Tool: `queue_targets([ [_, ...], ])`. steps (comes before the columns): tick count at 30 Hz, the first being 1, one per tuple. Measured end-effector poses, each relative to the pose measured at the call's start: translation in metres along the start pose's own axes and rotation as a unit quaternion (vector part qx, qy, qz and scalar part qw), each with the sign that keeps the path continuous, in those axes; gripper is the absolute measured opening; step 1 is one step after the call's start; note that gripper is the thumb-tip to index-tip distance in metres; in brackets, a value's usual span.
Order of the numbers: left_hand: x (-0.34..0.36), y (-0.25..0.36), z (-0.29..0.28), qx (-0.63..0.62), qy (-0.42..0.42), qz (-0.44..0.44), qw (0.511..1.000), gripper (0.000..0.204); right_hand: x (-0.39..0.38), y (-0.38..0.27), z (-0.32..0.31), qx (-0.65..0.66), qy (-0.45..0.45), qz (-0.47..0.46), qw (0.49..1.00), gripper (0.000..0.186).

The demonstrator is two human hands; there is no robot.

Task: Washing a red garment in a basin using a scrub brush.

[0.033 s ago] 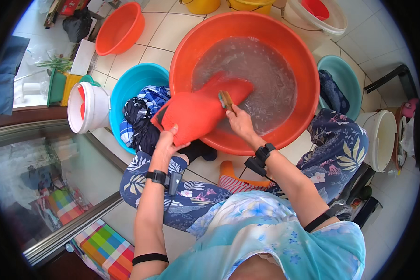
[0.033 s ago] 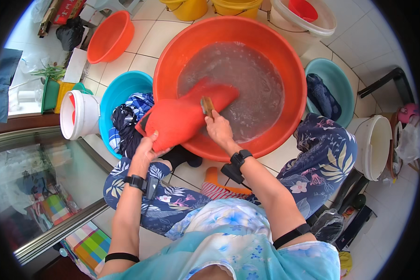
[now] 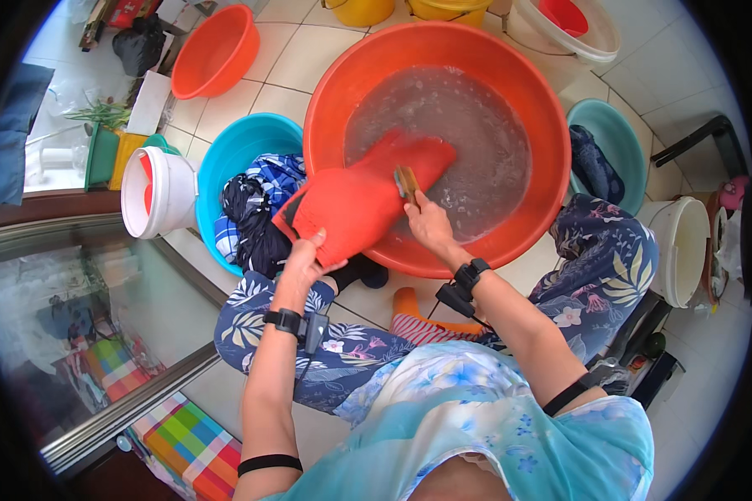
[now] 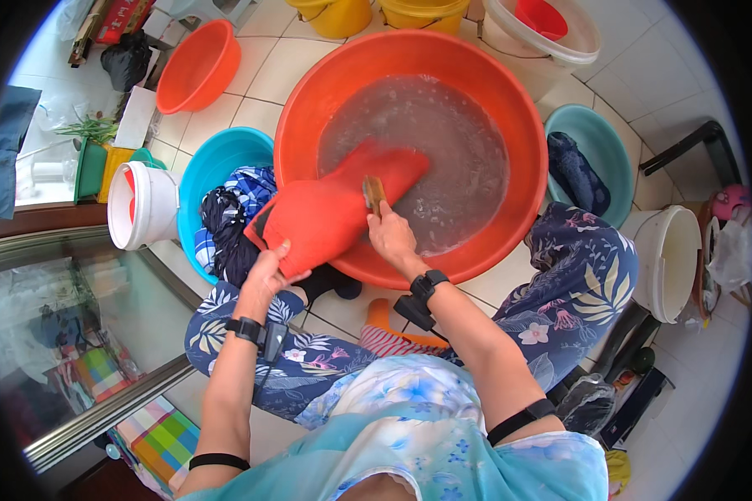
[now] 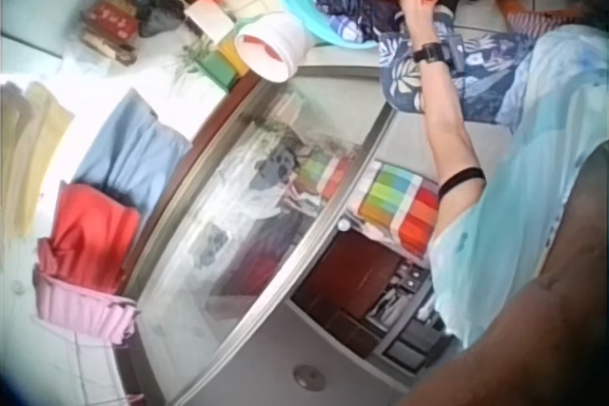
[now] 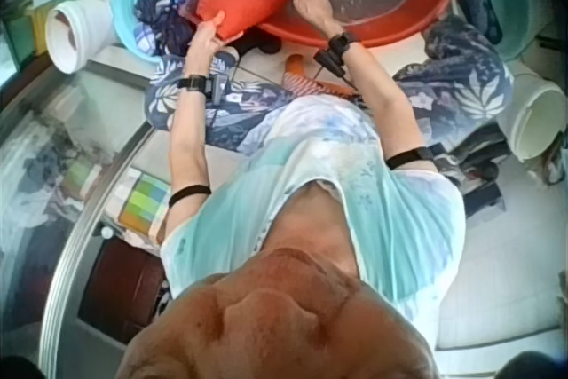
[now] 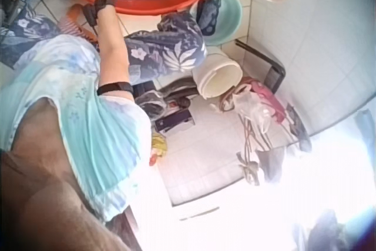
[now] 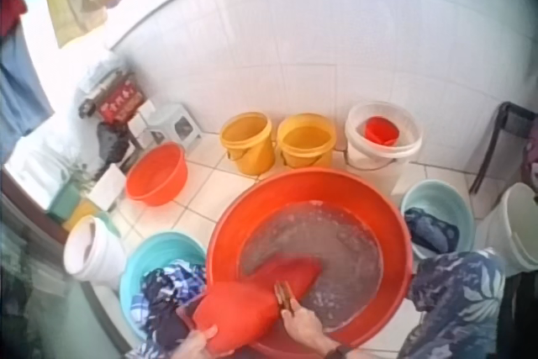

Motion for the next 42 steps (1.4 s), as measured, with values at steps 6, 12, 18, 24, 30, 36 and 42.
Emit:
queue_targets([
  [6,-0.021,0.027,0.031,0.560,0.071,0.110,0.818,0.037,0.022,0.062,0.024,-0.116,-0.041,0.010,0.992,0.040],
  [12,-0.047,0.036,0.146,0.692,0.015,0.536,0.483,0.052,0.045,0.088,0.019,-0.110,-0.021,0.031,0.993,0.044],
  [18,0.012,-0.001,0.139,0.773,0.027,0.216,0.596,0.074,0.035,0.091,-0.017,-0.059,0.005,0.052,0.997,0.045],
  [24,0.035,0.003,0.126,0.755,0.002,0.118,0.645,0.048,0.044,0.099,-0.018,-0.062,0.028,0.050,0.996,0.050],
  [30,0.076,0.035,0.120,0.726,0.104,0.358,0.578,0.049,0.057,0.102,-0.018,-0.061,-0.014,0.065,0.996,0.055],
  [36,0.100,0.038,0.125,0.785,0.094,0.179,0.586,0.078,0.050,0.094,-0.018,-0.039,-0.019,0.098,0.994,0.053],
  [42,0.109,0.046,0.119,0.646,-0.006,0.271,0.714,0.062,0.054,0.113,-0.017,-0.034,0.022,0.086,0.995,0.053],
])
Point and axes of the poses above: each hand's wrist, its own x-axis towards the middle knuckle, its own z-axis out of the palm, y = z × x, the point moved 5 cm from there along x, towards the middle knuckle, and after that the axes turned 8 degrees about -x, right-handed, at the moved point
